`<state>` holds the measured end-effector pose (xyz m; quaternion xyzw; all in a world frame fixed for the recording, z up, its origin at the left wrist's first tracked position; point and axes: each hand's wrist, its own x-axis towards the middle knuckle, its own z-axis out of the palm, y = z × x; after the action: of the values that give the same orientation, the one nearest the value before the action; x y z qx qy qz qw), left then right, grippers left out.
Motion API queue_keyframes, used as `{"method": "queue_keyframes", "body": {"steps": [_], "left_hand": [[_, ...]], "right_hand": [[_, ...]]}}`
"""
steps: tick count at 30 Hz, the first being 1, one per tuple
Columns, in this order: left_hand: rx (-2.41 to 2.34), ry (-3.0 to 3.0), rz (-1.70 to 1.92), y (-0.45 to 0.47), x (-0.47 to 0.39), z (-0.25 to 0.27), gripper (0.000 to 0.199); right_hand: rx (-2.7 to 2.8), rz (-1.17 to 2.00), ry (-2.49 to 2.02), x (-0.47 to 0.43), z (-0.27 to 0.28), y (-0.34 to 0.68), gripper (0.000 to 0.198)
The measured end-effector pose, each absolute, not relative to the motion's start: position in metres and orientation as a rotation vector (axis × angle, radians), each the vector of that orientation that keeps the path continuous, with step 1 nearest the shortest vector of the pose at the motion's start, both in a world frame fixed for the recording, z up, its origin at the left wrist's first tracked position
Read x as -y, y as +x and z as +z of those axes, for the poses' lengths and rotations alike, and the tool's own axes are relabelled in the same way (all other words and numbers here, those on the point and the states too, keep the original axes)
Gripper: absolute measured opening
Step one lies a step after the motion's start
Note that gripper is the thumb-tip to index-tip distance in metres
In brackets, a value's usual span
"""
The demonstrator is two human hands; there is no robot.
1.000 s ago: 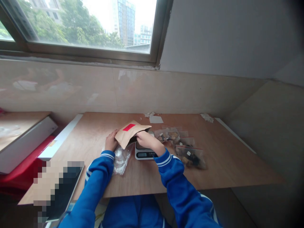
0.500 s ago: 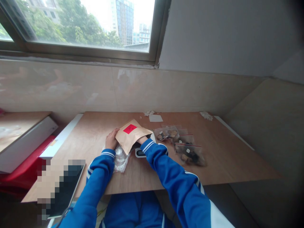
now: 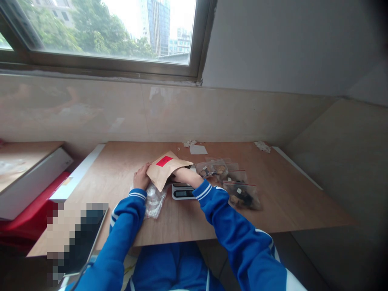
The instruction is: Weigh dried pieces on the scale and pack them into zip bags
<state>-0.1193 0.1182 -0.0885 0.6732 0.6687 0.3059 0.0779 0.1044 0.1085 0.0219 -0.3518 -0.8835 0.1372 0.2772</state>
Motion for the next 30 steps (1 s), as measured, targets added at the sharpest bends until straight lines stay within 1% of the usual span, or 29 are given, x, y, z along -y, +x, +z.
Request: {"method": "queue_keyframes", "body": {"steps": [4,7,11,18,20,24,25,28,30], "left_hand": [[-1.992,1.998,0.907,-0.118,-0.117,-0.085,0.042],[-1.991,1.993,0.913,-0.118,-0.117,-0.084,0.041],[-1.986,1.997,0.908,-0.118,-0.119,-0.086,0.042],[-1.989,1.995,0.892,-0.118,-0.118,-0.085,0.044],[-1.991,1.985,0.895,-0.118,-0.119,-0.086,0.045],[-1.988,1.985,0.907,-0.12,-0.12,-0.09,0.046],[-1.989,1.985,0.91,-0.121,-0.12,-0.091,0.046],[-1.991,1.986,0.921,-0.121,-0.121,-0.093,0.044],[-1.991,1.986,0.934,-0.121,-0.121,-0.093,0.044]], "right_hand": [[2.535,0.43,-0.897,-0.099,0.035,0.116,0.037],[2.542,0.475,-0.768,-0.093,0.048,0.119,0.03],[2.467,0.537,-0.673,-0.082,0.067,0.121,0.019],[2.294,0.519,-0.686,-0.072,0.083,0.127,0.022],[2.223,0.549,-0.691,-0.071,0.086,0.13,0.019],[1.969,0.779,-0.682,-0.067,0.085,0.146,0.007],[1.888,0.852,-0.684,-0.066,0.082,0.153,0.007],[1.682,1.053,-0.737,-0.061,0.063,0.176,0.017],[1.648,1.167,-0.827,-0.058,0.044,0.189,0.02]]}}
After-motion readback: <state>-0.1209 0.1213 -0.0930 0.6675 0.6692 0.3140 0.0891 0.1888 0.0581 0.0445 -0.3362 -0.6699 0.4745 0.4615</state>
